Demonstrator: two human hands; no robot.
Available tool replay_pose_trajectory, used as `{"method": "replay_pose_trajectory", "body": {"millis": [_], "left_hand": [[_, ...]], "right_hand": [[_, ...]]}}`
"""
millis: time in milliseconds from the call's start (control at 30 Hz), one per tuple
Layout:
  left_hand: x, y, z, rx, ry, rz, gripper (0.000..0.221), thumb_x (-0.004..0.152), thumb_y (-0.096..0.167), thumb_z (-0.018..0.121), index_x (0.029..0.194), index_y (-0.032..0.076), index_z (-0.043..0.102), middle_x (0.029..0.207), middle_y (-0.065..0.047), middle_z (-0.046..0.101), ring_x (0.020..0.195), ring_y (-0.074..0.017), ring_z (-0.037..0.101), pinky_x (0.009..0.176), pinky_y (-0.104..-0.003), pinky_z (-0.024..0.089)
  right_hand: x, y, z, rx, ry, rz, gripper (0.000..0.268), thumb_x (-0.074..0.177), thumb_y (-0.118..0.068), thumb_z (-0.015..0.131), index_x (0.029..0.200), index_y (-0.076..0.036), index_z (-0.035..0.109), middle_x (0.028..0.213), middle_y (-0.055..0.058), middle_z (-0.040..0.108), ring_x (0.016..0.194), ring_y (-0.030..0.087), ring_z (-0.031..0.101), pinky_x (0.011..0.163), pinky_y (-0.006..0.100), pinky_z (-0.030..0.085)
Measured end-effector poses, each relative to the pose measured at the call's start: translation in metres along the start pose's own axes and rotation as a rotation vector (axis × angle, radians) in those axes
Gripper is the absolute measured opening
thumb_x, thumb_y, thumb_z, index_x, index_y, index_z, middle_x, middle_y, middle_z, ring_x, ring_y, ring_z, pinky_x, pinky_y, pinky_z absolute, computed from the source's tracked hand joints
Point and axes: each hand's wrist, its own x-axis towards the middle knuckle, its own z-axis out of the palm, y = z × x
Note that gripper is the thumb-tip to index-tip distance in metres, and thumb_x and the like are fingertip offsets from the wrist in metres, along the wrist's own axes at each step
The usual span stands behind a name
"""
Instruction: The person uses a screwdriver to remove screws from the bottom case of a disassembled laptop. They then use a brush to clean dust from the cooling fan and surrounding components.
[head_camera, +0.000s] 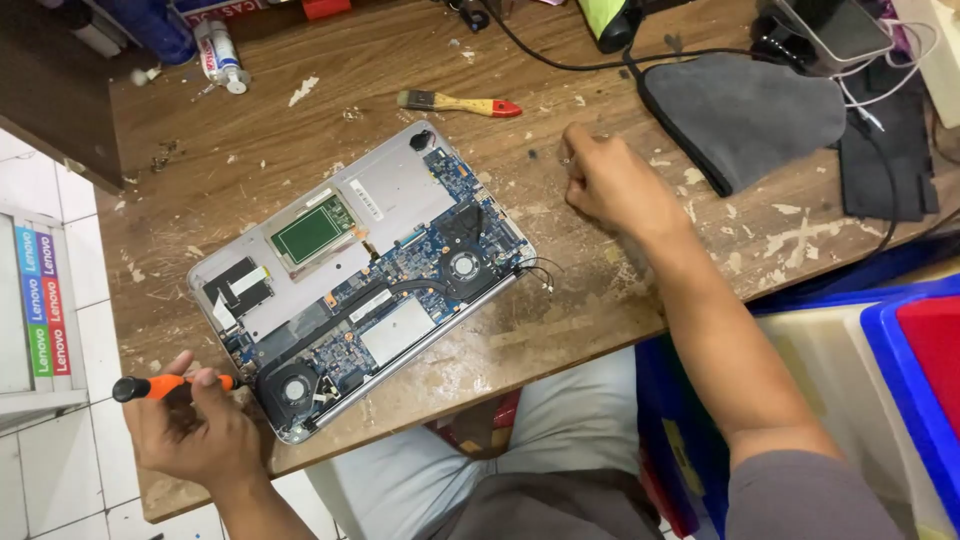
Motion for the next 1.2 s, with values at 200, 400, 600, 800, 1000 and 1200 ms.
{"method": "replay_pose_trajectory", "body": {"millis": [200, 400, 600, 800, 1000, 1200], "left_hand": [[-0.002, -0.002, 0.002, -0.012, 0.017, -0.031, 0.037, 0.128, 0.014, 0.074, 0.117, -0.02, 0.065, 0.123, -0.036, 0.068, 0.098, -0.0383, 0.066, 0.077, -0.045, 0.056], [0.001, 0.009, 0.003, -0.046, 0.01, -0.067, 0.044, 0.129, 0.015, 0.072, 0.13, -0.029, 0.07, 0.12, -0.028, 0.057, 0.088, -0.0366, 0.066, 0.071, -0.042, 0.054], [-0.002, -0.005, 0.002, -0.031, 0.025, -0.058, 0.033, 0.13, 0.006, 0.075, 0.126, -0.027, 0.07, 0.123, -0.031, 0.06, 0.089, -0.0371, 0.065, 0.07, -0.043, 0.051], [0.0, 0.008, 0.004, -0.016, 0.034, -0.093, 0.029, 0.13, 0.002, 0.073, 0.13, -0.028, 0.073, 0.121, -0.024, 0.053, 0.087, -0.0367, 0.068, 0.069, -0.042, 0.053], [0.001, 0.011, 0.002, 0.022, 0.002, -0.055, 0.027, 0.135, -0.004, 0.07, 0.132, -0.031, 0.073, 0.122, -0.026, 0.052, 0.087, -0.0381, 0.068, 0.069, -0.042, 0.051], [0.001, 0.013, 0.002, 0.007, -0.005, -0.039, 0.022, 0.134, -0.008, 0.065, 0.133, -0.03, 0.072, 0.122, -0.027, 0.052, 0.087, -0.0397, 0.066, 0.072, -0.046, 0.056]], "right_hand": [[-0.003, 0.014, 0.004, 0.1, 0.064, -0.052, 0.031, 0.1, 0.015, 0.075, 0.126, 0.006, 0.06, 0.088, 0.016, 0.079, 0.076, 0.025, 0.082, 0.06, 0.025, 0.073], [-0.019, 0.033, 0.01, 0.175, 0.265, -0.153, 0.019, 0.098, 0.014, 0.08, 0.114, 0.008, 0.071, 0.098, 0.019, 0.081, 0.085, 0.027, 0.082, 0.081, 0.029, 0.074], [-0.023, 0.036, 0.013, 0.188, 0.27, -0.172, 0.016, 0.102, 0.01, 0.077, 0.118, 0.009, 0.078, 0.104, 0.022, 0.083, 0.089, 0.025, 0.082, 0.085, 0.026, 0.073], [-0.015, 0.034, 0.023, 0.163, 0.396, -0.233, 0.012, 0.098, 0.006, 0.085, 0.107, 0.005, 0.077, 0.093, 0.015, 0.079, 0.079, 0.021, 0.074, 0.075, 0.033, 0.063], [-0.009, 0.033, 0.025, 0.078, 0.42, -0.202, 0.011, 0.099, 0.01, 0.085, 0.099, 0.005, 0.076, 0.092, 0.019, 0.078, 0.078, 0.025, 0.076, 0.074, 0.028, 0.07], [-0.005, 0.032, 0.028, 0.043, 0.444, -0.142, 0.009, 0.1, 0.013, 0.079, 0.097, 0.005, 0.075, 0.091, 0.02, 0.078, 0.077, 0.026, 0.077, 0.073, 0.029, 0.072]]}}
